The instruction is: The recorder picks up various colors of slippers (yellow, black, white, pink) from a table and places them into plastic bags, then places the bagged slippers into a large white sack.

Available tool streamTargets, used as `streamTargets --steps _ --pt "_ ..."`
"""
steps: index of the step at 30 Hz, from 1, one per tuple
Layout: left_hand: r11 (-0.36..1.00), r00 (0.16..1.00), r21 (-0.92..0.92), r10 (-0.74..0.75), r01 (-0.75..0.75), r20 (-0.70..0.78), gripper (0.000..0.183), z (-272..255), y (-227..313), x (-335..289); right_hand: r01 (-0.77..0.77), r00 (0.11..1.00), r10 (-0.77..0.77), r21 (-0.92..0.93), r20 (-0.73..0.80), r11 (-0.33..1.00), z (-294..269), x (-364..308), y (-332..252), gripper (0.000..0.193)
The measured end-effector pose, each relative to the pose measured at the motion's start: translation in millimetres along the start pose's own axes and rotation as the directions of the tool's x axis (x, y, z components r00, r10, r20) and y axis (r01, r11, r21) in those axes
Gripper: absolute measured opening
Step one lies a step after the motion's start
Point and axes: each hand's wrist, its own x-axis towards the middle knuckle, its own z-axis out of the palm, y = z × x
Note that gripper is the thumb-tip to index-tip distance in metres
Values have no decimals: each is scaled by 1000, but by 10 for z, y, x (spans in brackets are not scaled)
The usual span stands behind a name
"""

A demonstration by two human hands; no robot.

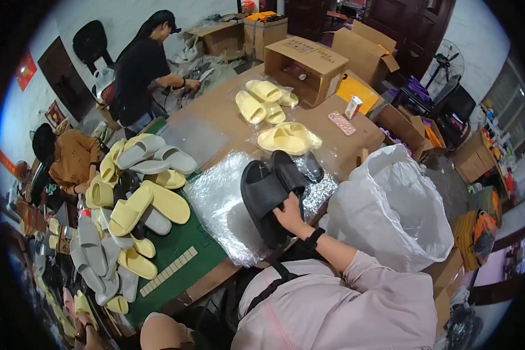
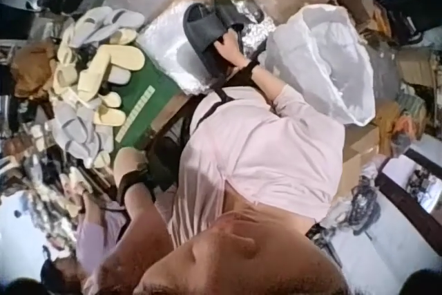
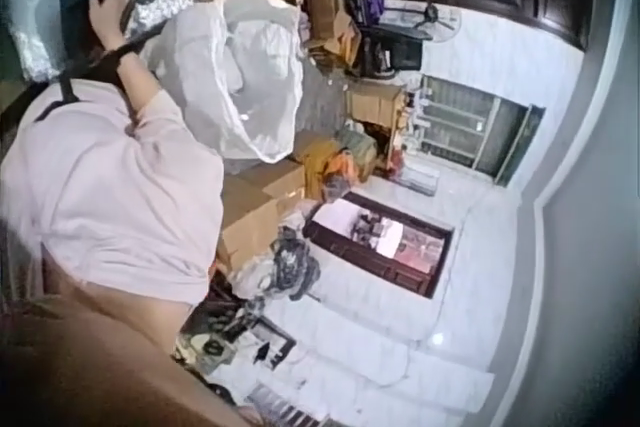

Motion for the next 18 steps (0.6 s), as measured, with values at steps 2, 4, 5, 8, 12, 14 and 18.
streamTargets --steps 2,4,5,8,12,14,18 --pt "999 999 33 -1 0 35 25 -40 -14 -98 21 1000 -21 -14 8 1000 52 -10 119 29" --pt "998 998 66 -2 -2 67 24 -66 -25 -199 37 999 -37 -7 3 999 71 -13 129 30" --pt "997 996 83 -5 -2 84 24 -89 -29 -248 -2 999 2 1 46 1000 21 0 28 32" --pt "993 991 119 -13 -4 135 23 -143 -41 -383 -19 998 18 12 67 1000 31 -18 5 34" --pt "993 979 121 -17 -8 204 22 -142 -92 -528 -21 1000 22 -19 17 1000 -1 -44 52 33" --pt "994 970 113 -17 -11 242 21 -127 -118 -549 -70 997 70 69 14 995 -37 -19 132 34" --pt "989 951 139 11 -57 310 20 -146 -218 -536 -88 994 107 450 -17 888 -241 91 145 39"
